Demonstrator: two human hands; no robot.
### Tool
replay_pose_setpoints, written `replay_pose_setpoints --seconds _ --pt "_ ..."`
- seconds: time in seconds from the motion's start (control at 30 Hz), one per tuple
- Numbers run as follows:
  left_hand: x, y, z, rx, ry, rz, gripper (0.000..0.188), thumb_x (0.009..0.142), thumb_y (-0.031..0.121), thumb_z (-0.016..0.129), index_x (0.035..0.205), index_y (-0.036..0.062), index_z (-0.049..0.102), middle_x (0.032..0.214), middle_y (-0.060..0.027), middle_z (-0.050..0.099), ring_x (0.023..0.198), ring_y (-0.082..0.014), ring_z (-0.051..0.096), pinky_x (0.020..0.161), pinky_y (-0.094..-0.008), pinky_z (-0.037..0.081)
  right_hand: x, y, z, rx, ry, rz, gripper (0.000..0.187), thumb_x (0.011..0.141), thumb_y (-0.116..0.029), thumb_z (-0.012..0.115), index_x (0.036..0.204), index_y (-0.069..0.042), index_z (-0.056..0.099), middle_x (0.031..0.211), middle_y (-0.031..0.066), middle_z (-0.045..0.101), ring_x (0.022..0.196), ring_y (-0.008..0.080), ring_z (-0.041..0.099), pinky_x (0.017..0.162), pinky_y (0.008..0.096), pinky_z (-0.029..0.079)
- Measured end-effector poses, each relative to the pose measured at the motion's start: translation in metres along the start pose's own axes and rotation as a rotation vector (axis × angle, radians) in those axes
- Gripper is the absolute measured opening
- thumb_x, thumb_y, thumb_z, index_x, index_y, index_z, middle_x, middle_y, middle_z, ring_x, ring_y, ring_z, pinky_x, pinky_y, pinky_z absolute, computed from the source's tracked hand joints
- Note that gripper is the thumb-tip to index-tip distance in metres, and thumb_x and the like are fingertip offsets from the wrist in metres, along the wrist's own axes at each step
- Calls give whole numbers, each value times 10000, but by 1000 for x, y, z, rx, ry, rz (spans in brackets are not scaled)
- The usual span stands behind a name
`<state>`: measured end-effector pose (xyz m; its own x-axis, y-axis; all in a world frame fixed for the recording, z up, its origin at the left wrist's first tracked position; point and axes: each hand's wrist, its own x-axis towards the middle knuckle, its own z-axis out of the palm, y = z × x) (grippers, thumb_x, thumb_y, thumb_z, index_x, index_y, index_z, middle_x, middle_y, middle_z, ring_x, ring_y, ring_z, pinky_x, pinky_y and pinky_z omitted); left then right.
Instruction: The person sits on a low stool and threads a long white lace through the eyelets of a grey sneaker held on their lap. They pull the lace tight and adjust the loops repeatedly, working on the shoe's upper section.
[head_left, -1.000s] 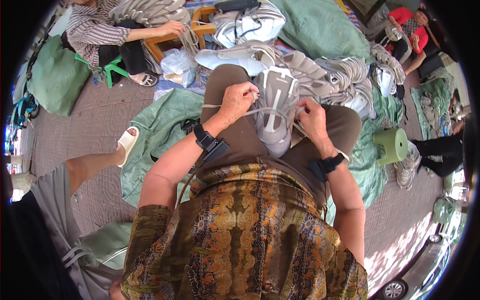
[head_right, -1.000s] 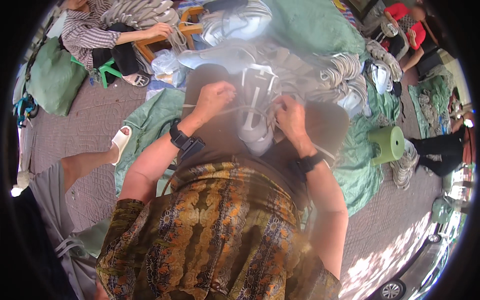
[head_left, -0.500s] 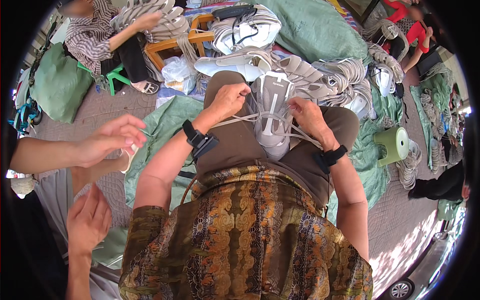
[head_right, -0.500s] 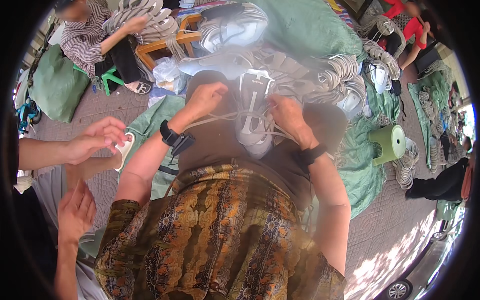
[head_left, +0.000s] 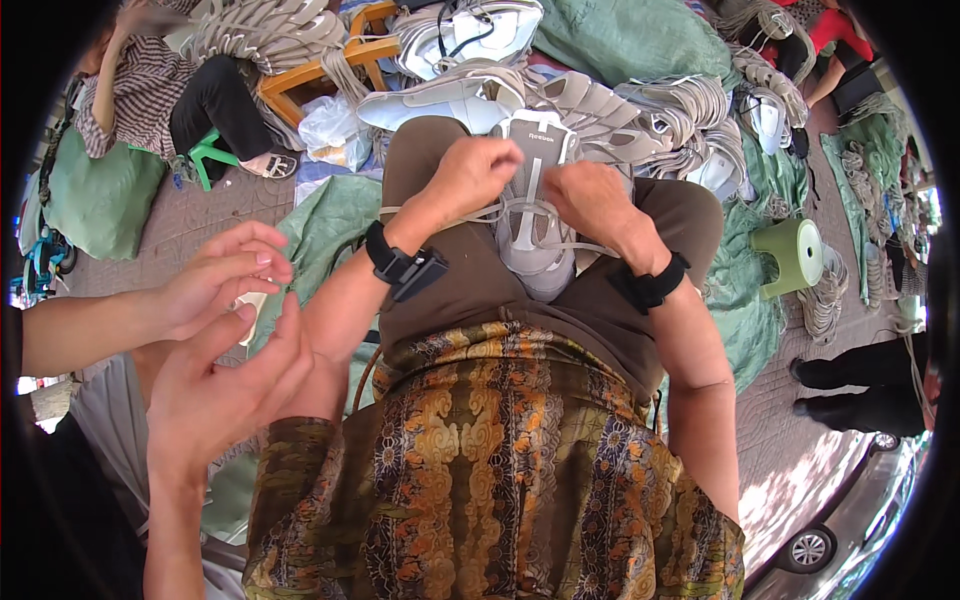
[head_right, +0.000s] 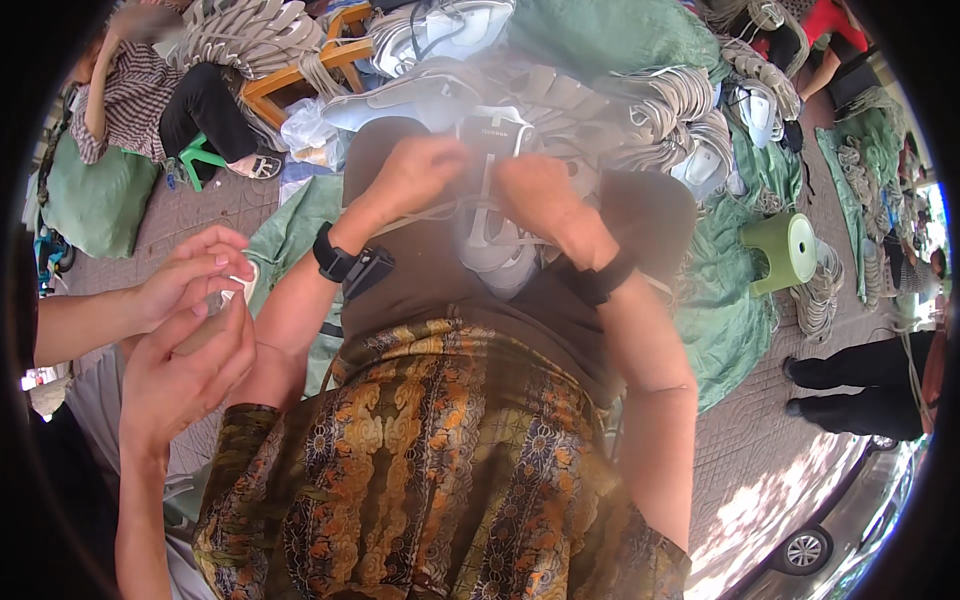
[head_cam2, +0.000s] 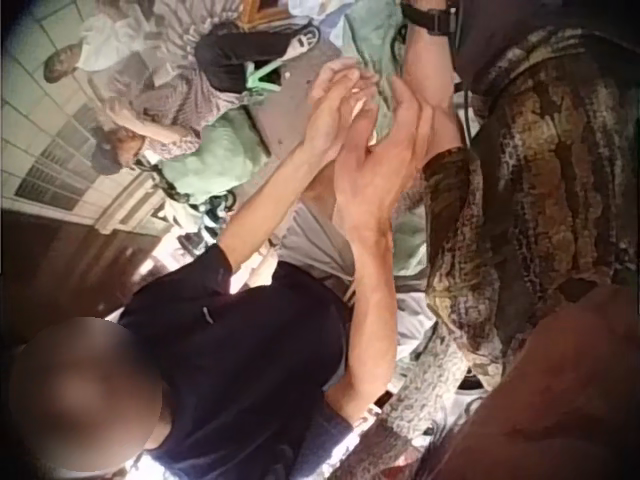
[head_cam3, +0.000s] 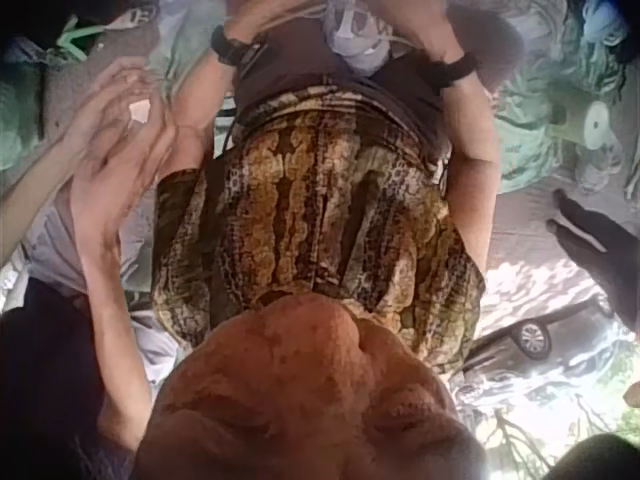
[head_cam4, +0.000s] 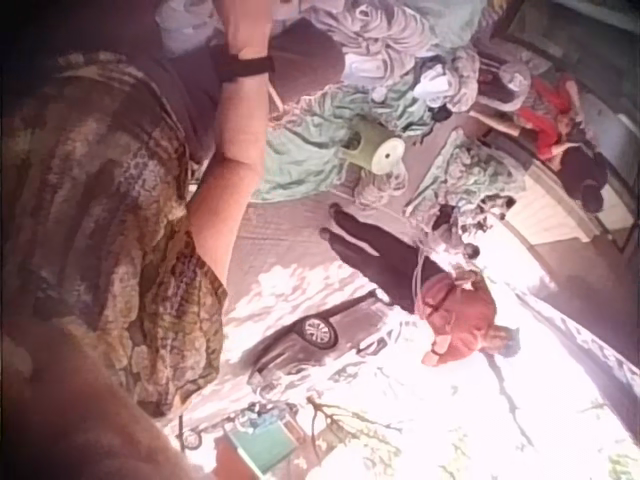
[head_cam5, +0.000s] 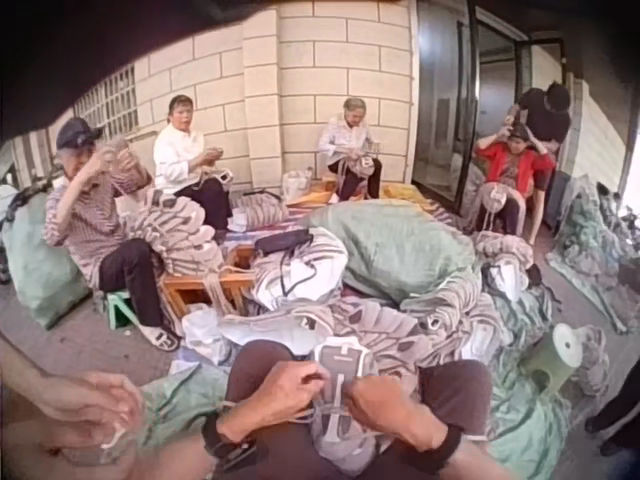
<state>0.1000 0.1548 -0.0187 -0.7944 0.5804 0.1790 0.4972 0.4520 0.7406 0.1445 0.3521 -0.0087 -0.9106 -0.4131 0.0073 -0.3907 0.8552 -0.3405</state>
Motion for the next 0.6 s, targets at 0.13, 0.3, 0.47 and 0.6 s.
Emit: replay_pose_setpoints --seconds 0.13,0.3,0.47,0.6 --pt "23 28 -32 -1316 179 -123 141 875 79 555 976 15 630 889 -90 663 744 -151 632 689 -285 522 21 -14 -40 1021 179 -40 143 874 -156 601 907 -27 653 769 36 663 687 122 630 651 268 502" --pt "22 27 -54 -1085 64 -125 143 881 81 545 988 22 619 853 -86 662 726 -129 624 670 -262 528 10 29 -70 781 268 85 167 838 -162 630 946 -34 636 761 41 661 697 130 631 652 273 500" --pt "0 4 -25 412 -34 129 157 812 66 516 934 62 614 821 -96 652 757 -291 621 664 -397 487 -25 50 -53 -232 107 25 187 755 -136 628 919 -46 628 746 145 650 742 303 645 677 401 502" --pt "-1 -8 2 594 -39 161 189 755 37 489 908 64 598 888 -153 626 851 -366 582 722 -467 460 -17 40 -18 -299 -9 -12 152 756 -123 598 889 -53 625 770 182 638 780 372 621 673 465 484"
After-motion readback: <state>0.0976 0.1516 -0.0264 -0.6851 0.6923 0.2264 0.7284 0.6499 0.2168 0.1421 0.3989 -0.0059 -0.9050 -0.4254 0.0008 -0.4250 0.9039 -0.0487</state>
